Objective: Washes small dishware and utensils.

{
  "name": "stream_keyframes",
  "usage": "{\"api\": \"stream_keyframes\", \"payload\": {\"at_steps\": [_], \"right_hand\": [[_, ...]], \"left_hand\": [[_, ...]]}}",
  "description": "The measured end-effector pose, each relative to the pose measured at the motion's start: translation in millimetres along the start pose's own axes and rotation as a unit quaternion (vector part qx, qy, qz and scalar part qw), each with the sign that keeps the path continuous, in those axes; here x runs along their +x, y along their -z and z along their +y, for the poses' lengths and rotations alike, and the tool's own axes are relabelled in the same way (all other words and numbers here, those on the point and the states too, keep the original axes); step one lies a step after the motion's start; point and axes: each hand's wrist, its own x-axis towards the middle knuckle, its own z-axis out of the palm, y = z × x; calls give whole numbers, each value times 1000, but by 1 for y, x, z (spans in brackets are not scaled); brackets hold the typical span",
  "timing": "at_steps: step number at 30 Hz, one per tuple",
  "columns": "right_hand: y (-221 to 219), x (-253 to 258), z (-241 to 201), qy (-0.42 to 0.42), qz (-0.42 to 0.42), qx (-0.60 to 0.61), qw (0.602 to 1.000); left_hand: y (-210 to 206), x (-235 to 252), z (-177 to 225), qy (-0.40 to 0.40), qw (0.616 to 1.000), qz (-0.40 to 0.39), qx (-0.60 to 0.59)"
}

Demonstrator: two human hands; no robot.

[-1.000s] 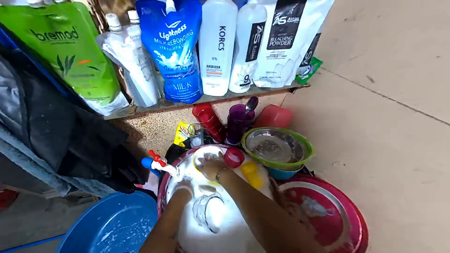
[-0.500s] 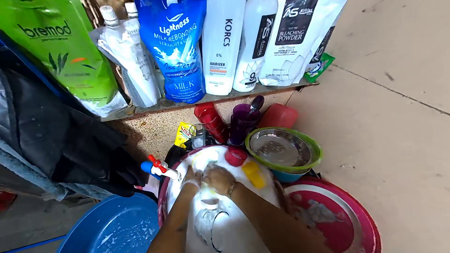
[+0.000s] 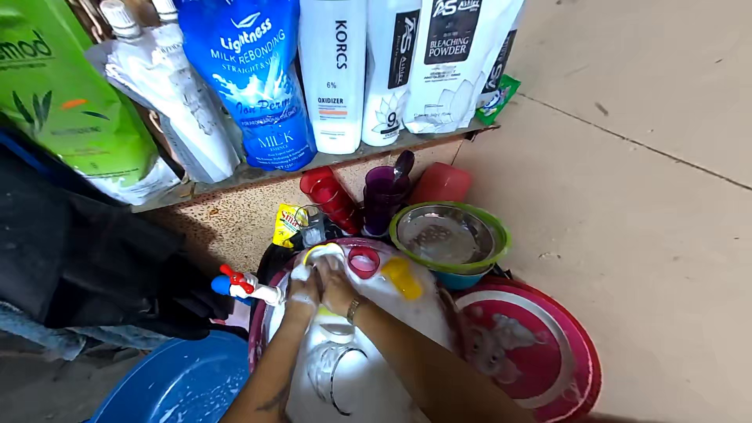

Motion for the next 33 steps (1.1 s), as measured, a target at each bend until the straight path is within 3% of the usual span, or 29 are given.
{"api": "stream_keyframes", "payload": {"at_steps": [2, 4, 8, 10, 13, 20, 21, 24, 26, 27, 28, 30, 31, 33], "right_hand": [[-1, 1, -4, -37, 61, 118, 990], [-4, -9, -10, -4, 88, 236, 968], [11, -52, -5, 87, -40, 37, 995], [19, -61, 3, 66, -99, -86, 989], [31, -58, 15, 29, -123, -231, 965], [49, -40, 5, 25, 99, -297, 949], [44, -45, 5, 33, 107, -275, 955], [38, -63, 9, 92, 23, -221, 971], [40, -73, 23, 182, 137, -203, 952], [44, -73, 29, 182, 206, -205, 940], [50, -70, 32, 135, 240, -215, 937], [63, -56, 34, 16, 225, -242, 944], [67, -48, 30, -47, 158, -249, 954], [64, -32, 17, -122, 28, -245, 961]], "left_hand": [[-5, -8, 10, -31, 999, 2, 43], [-3, -12, 22, -66, 995, 7, 69], [17, -10, 41, -89, 991, -2, 99], [21, -15, 51, -98, 985, 7, 139], [20, -26, 63, -133, 966, 9, 223], [17, -35, 107, -115, 936, -27, 332], [16, -36, 110, -129, 931, -29, 339], [20, -37, 109, -214, 904, -30, 370], [28, -38, 107, -291, 866, -42, 404], [32, -40, 108, -334, 844, -45, 417], [36, -41, 110, -374, 821, -48, 429], [42, -41, 116, -429, 791, -44, 433], [46, -41, 121, -441, 790, -32, 424], [58, -41, 136, -411, 824, 0, 390]]}}
